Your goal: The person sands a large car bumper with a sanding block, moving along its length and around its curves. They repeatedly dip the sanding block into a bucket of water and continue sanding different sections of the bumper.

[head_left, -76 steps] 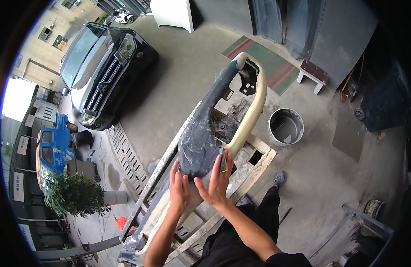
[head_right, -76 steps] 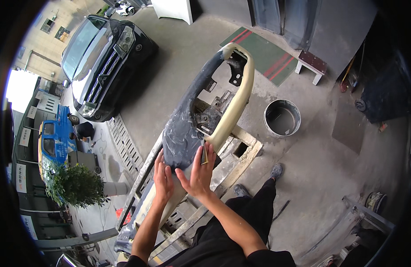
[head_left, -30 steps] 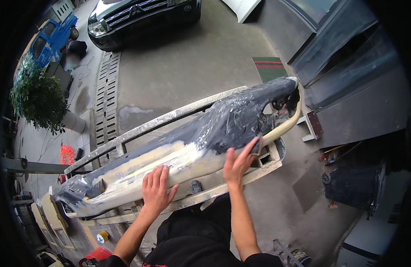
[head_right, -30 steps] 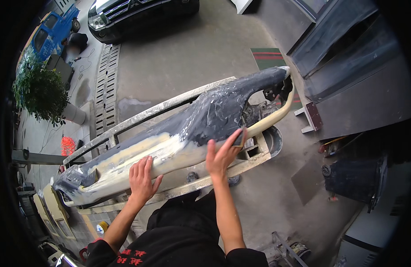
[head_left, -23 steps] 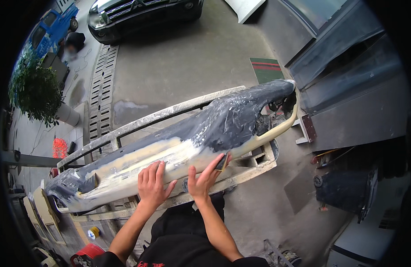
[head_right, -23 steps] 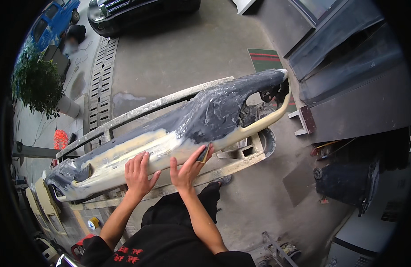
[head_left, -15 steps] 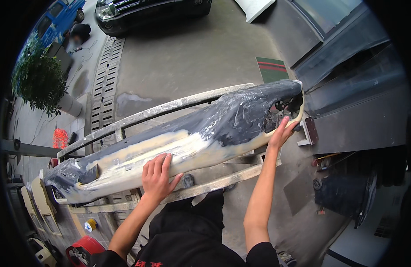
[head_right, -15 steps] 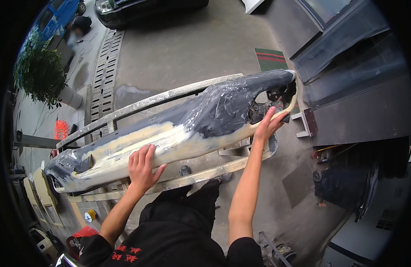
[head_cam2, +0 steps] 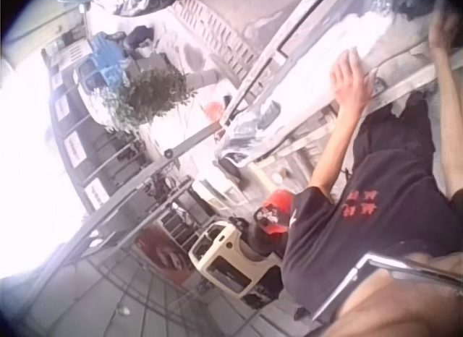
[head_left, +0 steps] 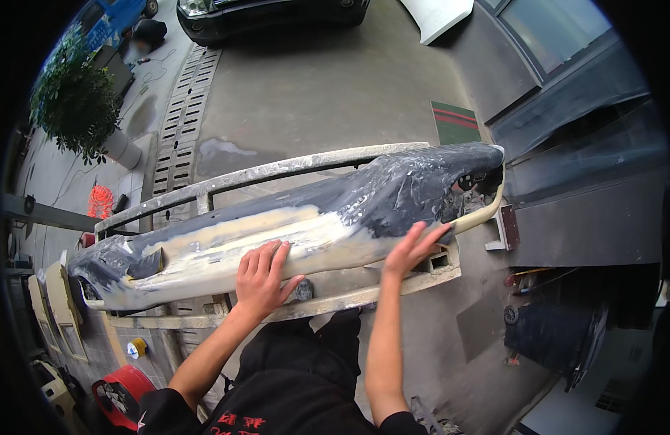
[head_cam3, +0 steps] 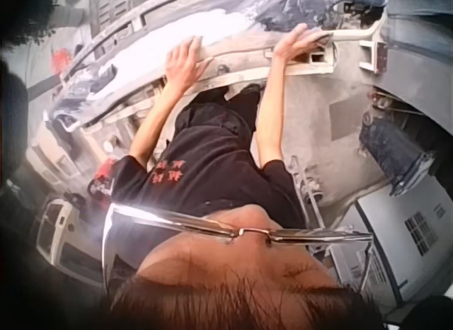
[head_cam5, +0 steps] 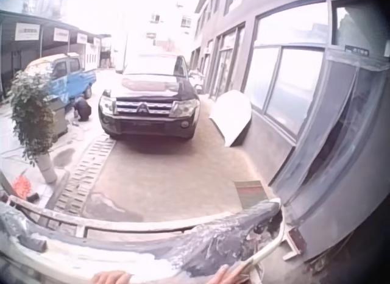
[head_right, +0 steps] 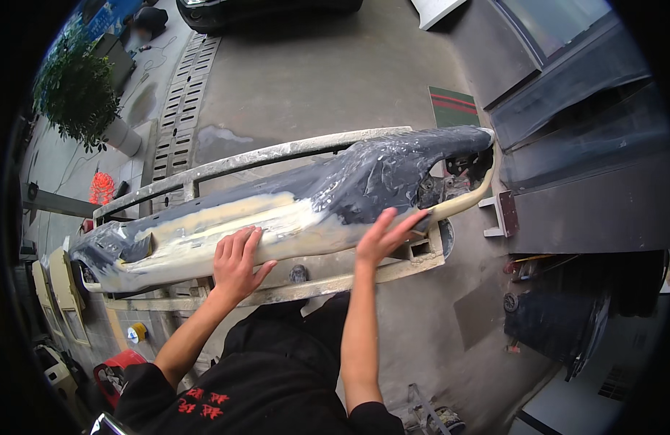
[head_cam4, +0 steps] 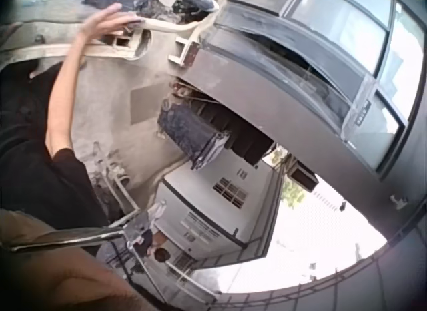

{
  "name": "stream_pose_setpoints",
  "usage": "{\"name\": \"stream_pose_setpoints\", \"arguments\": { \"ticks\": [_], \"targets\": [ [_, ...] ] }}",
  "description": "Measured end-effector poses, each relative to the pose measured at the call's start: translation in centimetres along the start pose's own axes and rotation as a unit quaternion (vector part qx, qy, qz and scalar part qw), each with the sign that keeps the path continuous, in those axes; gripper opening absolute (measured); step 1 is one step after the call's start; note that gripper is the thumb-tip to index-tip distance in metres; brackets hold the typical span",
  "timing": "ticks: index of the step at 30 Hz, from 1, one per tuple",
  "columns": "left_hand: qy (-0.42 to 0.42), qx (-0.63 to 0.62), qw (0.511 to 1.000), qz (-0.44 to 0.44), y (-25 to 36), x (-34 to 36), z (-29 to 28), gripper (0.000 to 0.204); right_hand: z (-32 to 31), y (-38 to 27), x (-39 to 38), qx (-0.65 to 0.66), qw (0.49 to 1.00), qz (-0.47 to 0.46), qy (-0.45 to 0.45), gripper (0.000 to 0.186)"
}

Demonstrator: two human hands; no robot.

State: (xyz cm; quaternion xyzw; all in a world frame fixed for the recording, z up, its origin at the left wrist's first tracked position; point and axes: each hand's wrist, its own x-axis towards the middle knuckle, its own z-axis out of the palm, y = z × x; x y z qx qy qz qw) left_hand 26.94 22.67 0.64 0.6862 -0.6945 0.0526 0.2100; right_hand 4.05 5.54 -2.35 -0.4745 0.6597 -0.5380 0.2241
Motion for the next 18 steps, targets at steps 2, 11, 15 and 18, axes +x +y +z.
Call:
{"name": "stream_pose_setpoints", "arguments": {
  "ticks": [2,11,15,18],
  "targets": [
    [0.008,-0.006,1.000,0.004,0.0,0.2,0.0,0.077,-2.8,3.4,9.6,0.037,0.999,0.017,0.026,0.085],
    [0.041,-0.022,0.999,0.006,0.3,0.5,0.0,0.075,-2.9,3.3,9.3,-0.014,0.998,0.050,0.020,0.098],
    [0.040,-0.022,0.999,0.003,0.4,0.5,-0.1,0.074,1.1,-1.3,-5.8,-0.066,0.996,-0.034,-0.039,0.094],
    [0.043,-0.016,0.999,0.006,0.2,0.4,0.0,0.073,2.5,-2.3,-12.7,-0.064,0.986,-0.133,-0.081,0.092]
  ]
}}
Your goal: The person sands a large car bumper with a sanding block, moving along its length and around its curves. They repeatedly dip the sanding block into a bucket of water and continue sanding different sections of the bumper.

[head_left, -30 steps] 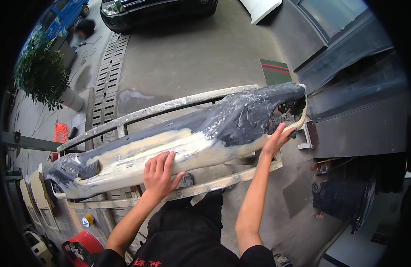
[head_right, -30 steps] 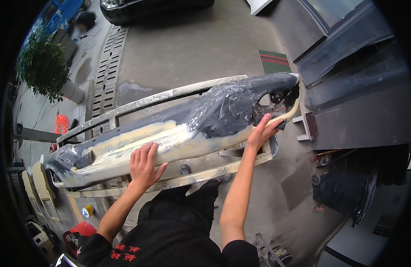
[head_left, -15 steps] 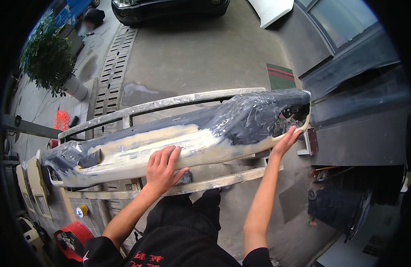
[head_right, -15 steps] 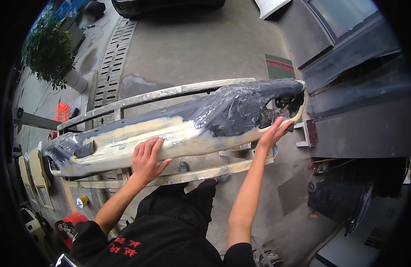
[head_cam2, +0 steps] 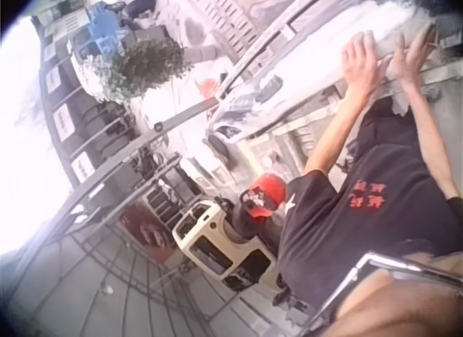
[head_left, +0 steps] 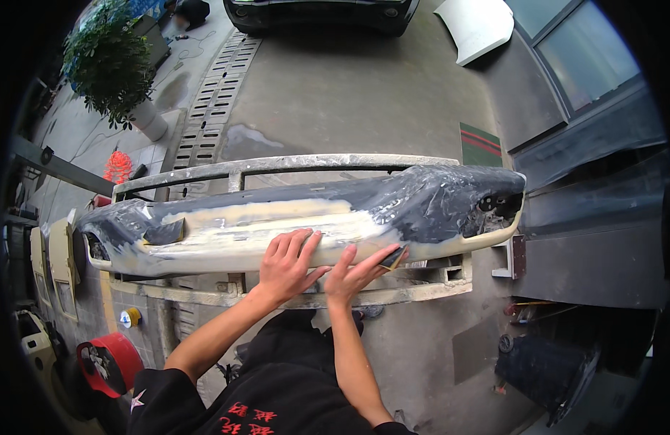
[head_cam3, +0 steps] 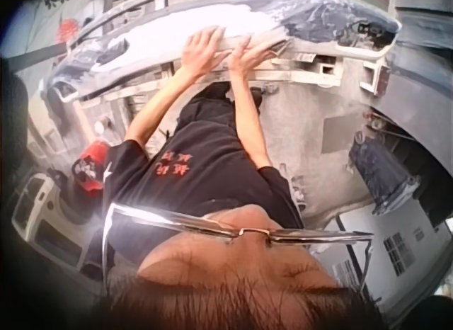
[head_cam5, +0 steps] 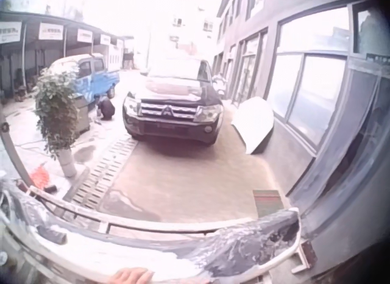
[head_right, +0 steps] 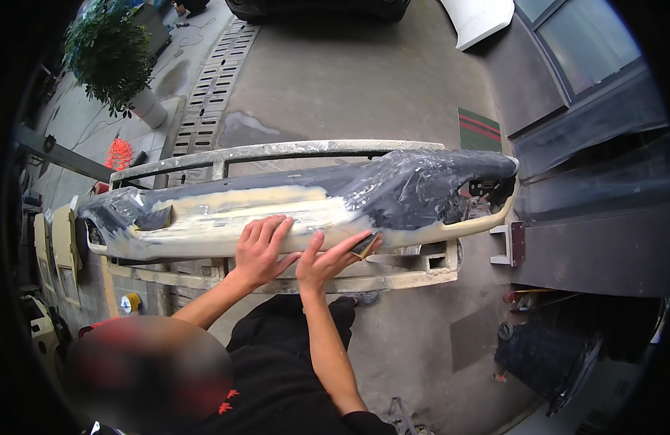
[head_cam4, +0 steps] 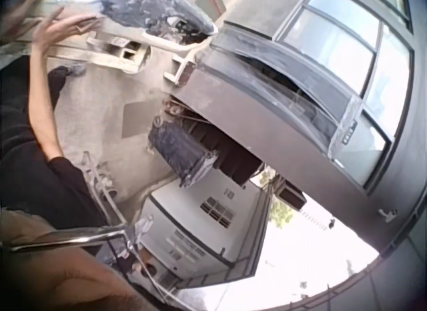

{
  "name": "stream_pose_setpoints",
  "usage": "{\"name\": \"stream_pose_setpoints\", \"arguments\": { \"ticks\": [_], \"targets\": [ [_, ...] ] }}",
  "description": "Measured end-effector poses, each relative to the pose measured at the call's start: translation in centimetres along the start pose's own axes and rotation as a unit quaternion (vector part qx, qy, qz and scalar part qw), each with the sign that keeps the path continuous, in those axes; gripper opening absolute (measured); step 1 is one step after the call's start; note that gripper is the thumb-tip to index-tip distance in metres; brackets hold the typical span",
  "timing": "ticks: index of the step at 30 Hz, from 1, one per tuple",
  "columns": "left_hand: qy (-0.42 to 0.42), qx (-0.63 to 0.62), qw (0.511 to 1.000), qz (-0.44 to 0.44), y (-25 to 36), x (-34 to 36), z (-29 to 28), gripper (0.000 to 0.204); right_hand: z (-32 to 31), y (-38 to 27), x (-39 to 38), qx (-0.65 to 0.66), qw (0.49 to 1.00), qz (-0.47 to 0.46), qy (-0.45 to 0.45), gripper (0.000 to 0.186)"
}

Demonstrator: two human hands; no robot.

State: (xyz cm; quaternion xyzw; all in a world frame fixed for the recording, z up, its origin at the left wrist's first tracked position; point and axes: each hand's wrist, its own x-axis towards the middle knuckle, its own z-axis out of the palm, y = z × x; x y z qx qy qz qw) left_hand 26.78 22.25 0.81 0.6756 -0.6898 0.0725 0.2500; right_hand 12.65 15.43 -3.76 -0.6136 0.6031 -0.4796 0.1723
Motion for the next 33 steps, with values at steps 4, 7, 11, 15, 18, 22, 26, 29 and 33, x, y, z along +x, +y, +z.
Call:
{"name": "stream_pose_setpoints", "arguments": {
  "ticks": [4,7,11,15,18,22,26,29,33],
  "targets": [
    [-0.020,-0.021,1.000,-0.010,-0.3,-0.2,-0.2,0.072,-1.2,2.4,3.5,0.028,0.998,0.057,0.027,0.086],
    [-0.017,-0.031,0.999,-0.011,-0.6,-0.7,-0.8,0.073,-5.3,8.7,15.7,0.064,0.981,0.144,0.117,0.088],
    [-0.013,0.016,1.000,-0.013,-1.3,-2.4,-1.4,0.074,-12.2,19.2,27.0,0.103,0.973,0.164,0.125,0.100],
    [-0.013,0.036,0.996,-0.086,-4.0,-5.8,-3.0,0.077,-9.0,15.2,22.4,0.115,0.969,0.181,0.122,0.103],
    [-0.010,0.057,0.994,-0.095,-5.3,-7.4,-4.0,0.076,-4.2,8.8,12.3,0.019,0.981,0.171,0.090,0.096],
    [0.007,0.050,0.995,-0.088,-6.2,-8.5,-3.7,0.074,1.7,-0.8,-1.9,0.024,0.998,0.039,0.033,0.080],
    [0.022,0.057,0.993,-0.103,-6.8,-9.4,-3.9,0.071,2.2,-5.4,-7.9,0.027,0.986,-0.114,-0.119,0.081],
    [0.039,0.071,0.991,-0.110,-7.8,-10.6,-3.6,0.067,-0.2,-5.1,-8.3,0.060,0.976,-0.092,-0.186,0.081],
    [0.065,0.083,0.988,-0.112,-8.2,-11.0,-2.7,0.062,-6.6,-3.5,-4.7,0.104,0.983,-0.032,-0.150,0.066]
  ]
}}
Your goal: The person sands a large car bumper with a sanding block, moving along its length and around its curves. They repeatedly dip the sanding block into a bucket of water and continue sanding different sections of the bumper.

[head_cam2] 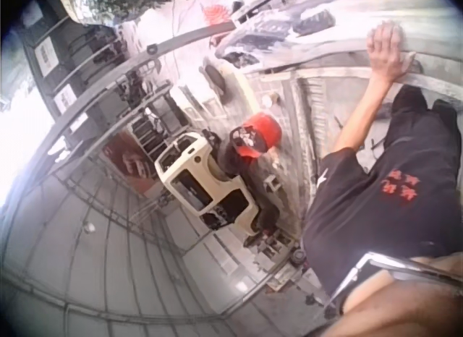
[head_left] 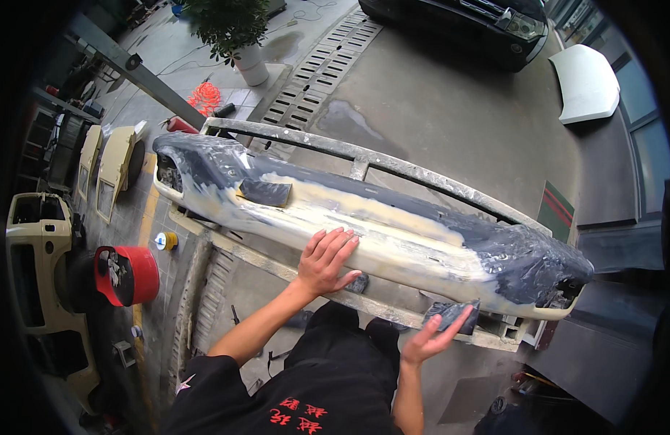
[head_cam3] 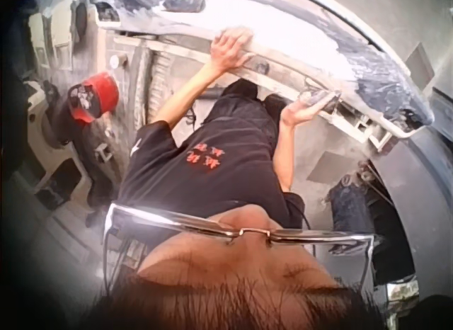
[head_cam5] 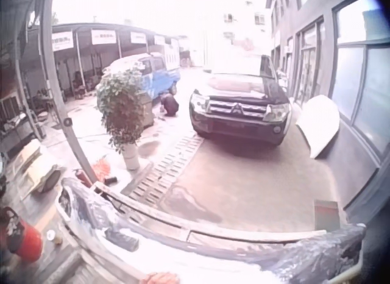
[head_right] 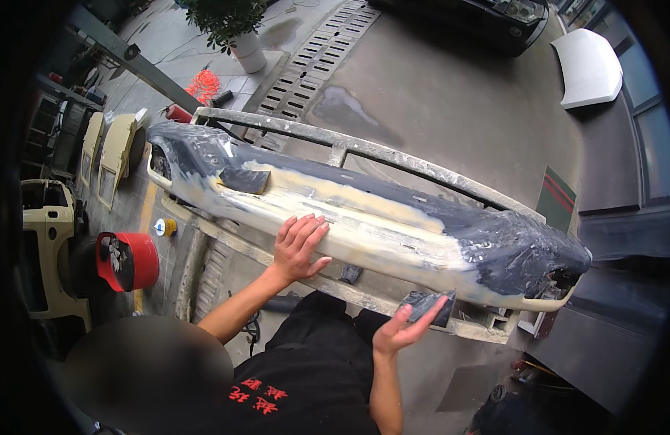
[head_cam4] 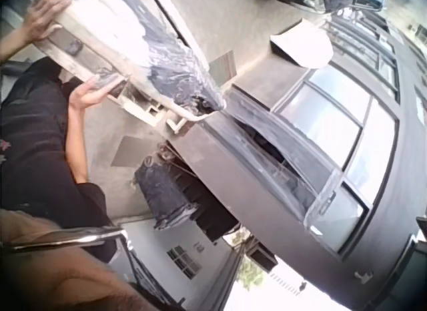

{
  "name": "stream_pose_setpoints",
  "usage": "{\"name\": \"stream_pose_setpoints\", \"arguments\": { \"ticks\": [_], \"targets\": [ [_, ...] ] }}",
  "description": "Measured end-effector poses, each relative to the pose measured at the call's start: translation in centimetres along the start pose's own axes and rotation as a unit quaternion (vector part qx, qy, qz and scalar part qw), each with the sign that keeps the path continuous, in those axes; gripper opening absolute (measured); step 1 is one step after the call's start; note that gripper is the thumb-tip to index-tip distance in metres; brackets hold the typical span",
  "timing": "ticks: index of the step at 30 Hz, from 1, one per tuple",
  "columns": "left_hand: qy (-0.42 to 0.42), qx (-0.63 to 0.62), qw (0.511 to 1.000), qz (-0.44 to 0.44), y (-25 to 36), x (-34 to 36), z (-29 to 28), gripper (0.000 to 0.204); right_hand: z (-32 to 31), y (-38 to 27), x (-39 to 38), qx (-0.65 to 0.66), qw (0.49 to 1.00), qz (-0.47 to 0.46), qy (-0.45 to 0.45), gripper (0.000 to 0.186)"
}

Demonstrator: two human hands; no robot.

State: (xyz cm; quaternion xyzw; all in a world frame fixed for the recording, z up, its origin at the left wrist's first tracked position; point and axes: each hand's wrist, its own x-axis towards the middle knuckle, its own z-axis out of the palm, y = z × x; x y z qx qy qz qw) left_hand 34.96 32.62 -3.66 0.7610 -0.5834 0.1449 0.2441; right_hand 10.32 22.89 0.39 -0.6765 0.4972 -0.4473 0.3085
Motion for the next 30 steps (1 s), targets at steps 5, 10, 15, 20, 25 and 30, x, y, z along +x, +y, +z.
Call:
{"name": "stream_pose_setpoints", "arguments": {
  "ticks": [5,10,15,20,25,30],
  "targets": [
    [0.044,0.008,0.999,-0.029,0.7,0.0,1.0,0.056,-12.9,3.5,5.4,-0.020,0.972,0.076,0.220,0.050],
    [0.045,0.015,0.996,-0.077,2.6,1.6,1.1,0.051,-26.4,12.7,4.2,-0.027,0.894,0.157,0.420,0.045],
    [0.013,0.037,0.994,-0.101,7.1,3.3,2.7,0.053,-33.5,23.7,-0.9,-0.004,0.832,0.306,0.462,0.044],
    [-0.001,0.066,0.998,-0.025,15.0,4.8,5.9,0.063,-35.3,36.8,-0.9,0.129,0.797,0.414,0.420,0.033],
    [0.050,0.096,0.989,-0.105,19.0,6.7,9.2,0.055,-33.6,58.5,1.9,0.171,0.820,0.437,0.327,0.027],
    [0.111,0.133,0.980,0.101,6.6,3.2,8.6,0.056,-27.3,80.2,5.2,-0.006,0.903,0.414,0.110,0.028]
  ]
}}
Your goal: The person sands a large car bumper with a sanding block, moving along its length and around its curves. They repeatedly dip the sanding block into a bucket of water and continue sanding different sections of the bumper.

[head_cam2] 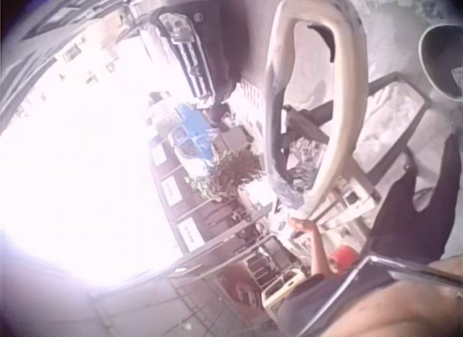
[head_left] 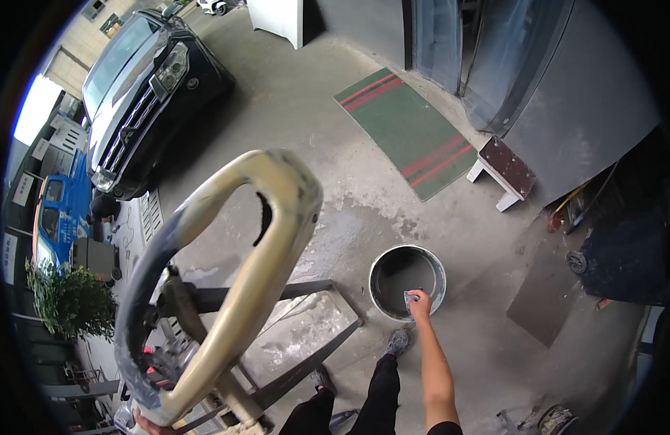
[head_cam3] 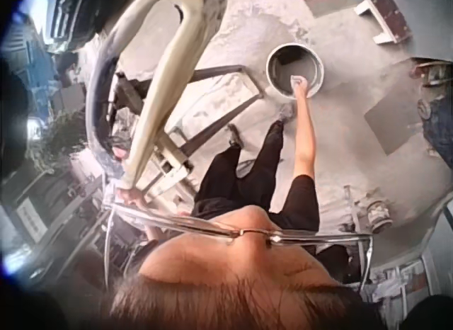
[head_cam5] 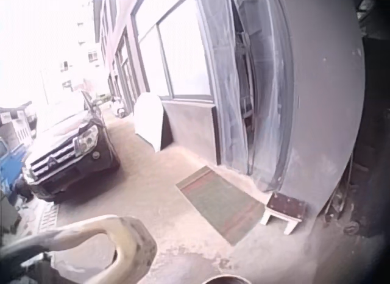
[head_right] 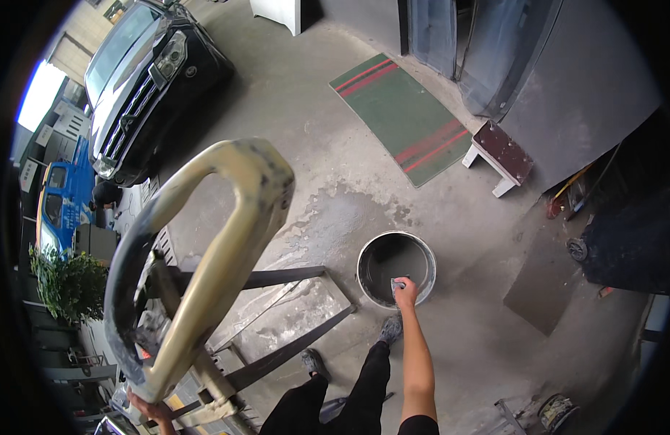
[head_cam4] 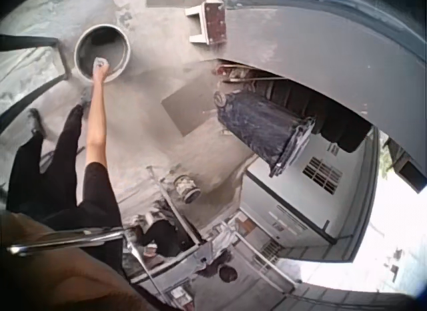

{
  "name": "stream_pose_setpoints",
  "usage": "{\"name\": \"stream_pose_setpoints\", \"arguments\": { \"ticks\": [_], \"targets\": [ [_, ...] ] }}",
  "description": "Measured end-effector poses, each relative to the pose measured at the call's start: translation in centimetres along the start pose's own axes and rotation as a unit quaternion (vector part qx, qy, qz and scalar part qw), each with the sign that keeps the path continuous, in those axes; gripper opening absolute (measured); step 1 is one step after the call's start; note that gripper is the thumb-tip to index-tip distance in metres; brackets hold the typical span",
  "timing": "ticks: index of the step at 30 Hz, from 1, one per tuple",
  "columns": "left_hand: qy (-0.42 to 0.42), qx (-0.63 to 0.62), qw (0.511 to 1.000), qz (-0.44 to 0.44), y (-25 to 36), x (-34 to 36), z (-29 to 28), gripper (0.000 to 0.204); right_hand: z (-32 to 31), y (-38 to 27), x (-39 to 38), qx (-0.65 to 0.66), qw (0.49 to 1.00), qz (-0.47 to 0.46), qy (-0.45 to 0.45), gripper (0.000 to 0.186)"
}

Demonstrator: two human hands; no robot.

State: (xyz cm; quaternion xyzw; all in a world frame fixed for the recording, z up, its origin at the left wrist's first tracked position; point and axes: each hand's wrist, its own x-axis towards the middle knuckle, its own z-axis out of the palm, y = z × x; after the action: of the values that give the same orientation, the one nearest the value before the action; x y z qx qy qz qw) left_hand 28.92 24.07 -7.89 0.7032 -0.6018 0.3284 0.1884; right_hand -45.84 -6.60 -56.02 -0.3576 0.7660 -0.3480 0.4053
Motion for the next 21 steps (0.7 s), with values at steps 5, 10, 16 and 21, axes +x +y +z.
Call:
{"name": "stream_pose_setpoints", "arguments": {
  "ticks": [5,10,16,21],
  "targets": [
    [-0.052,-0.041,0.955,-0.291,-1.7,4.1,-3.5,0.059,3.6,9.6,13.1,-0.231,0.959,0.128,-0.106,0.024],
    [-0.078,0.030,0.947,-0.310,3.2,8.5,-5.4,0.056,9.8,16.2,14.8,-0.496,0.859,0.060,0.109,0.018],
    [-0.106,0.080,0.944,-0.302,5.8,11.9,-7.3,0.053,9.7,25.0,16.8,-0.321,0.887,0.306,-0.132,0.027],
    [-0.109,0.020,0.943,-0.315,3.5,8.3,-1.9,0.051,5.8,30.2,21.2,-0.253,0.942,0.177,-0.135,0.044]
  ]
}}
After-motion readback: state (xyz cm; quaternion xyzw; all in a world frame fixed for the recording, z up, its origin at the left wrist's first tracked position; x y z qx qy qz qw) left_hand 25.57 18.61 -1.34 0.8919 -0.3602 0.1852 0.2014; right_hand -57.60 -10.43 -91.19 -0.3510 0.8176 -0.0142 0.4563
